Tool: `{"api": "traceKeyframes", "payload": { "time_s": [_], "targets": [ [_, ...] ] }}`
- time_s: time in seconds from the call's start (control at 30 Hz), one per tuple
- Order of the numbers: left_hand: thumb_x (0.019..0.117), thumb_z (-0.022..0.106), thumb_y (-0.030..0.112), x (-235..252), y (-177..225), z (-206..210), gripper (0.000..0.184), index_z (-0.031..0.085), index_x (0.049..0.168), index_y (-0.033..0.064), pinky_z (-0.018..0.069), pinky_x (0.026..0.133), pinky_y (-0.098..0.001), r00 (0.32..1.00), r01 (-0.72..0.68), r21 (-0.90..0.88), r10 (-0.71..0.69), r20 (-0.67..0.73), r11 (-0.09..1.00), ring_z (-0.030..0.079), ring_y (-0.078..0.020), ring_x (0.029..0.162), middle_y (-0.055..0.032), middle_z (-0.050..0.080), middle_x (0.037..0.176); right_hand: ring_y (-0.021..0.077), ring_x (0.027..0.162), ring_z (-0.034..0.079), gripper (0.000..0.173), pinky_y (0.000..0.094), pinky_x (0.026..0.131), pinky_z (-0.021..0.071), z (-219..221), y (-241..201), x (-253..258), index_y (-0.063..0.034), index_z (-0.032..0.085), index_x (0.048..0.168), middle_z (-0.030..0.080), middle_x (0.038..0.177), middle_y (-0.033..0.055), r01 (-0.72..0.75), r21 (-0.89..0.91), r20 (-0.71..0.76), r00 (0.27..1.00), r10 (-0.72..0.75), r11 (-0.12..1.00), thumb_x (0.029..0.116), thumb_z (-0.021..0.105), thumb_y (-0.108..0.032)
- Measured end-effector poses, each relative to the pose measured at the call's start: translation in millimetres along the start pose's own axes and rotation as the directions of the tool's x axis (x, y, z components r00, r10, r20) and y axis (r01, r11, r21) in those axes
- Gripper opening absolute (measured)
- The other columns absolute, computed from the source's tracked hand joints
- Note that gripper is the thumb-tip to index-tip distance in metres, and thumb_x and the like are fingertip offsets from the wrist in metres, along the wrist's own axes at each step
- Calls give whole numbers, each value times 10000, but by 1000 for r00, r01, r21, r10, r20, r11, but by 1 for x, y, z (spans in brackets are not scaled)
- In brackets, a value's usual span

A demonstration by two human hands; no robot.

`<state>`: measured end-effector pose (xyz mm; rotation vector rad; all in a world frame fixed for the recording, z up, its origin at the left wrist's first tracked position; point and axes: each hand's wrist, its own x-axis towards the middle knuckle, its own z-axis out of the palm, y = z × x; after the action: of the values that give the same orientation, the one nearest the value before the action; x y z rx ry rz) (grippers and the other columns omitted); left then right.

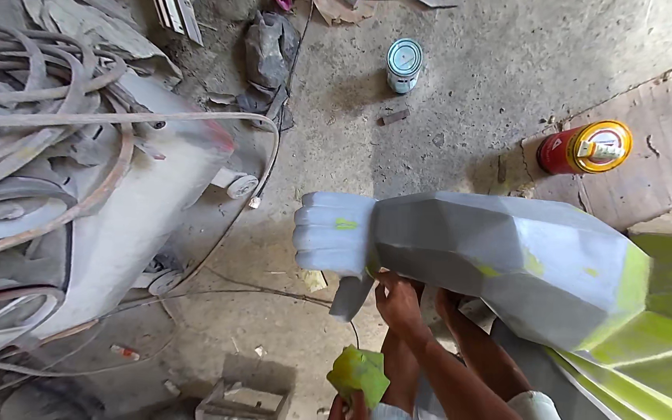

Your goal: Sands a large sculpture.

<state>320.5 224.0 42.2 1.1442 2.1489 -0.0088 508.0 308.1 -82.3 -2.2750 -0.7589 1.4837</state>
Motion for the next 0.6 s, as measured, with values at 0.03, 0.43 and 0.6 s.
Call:
{"api": "traceKeyframes", "payload": {
  "time_s": [0.03,0.43,0.6],
  "targets": [
    [934,678,133,-4,2,0,167,715,897,-25,579,653,-381,1000,-20,26,20,1,999,664,-163,661,-98,684,733,205,1160,665,323,464,1035,519,-3,4,-2,-198,750,1227,724,1214,26,-14,36,-18,1000,15,999,1000,528,-255],
    [901,675,119,-16,2,15,129,711,806,39,542,584,-235,990,-109,-17,107,-92,994,638,-32,625,-3,669,685,303,1043,688,389,555,839,580,8,-2,0,-196,670,1373,684,1190,114,58,-23,27,998,-57,998,1008,540,-160],
    [892,674,110,-17,1,16,119,722,829,21,550,559,-216,983,-173,-51,169,-69,984,645,-24,604,-3,679,684,186,1049,687,286,485,904,582,-9,41,-32,-209,749,1190,708,1149,13,312,69,280,906,-318,948,988,552,-254]
  ]
}}
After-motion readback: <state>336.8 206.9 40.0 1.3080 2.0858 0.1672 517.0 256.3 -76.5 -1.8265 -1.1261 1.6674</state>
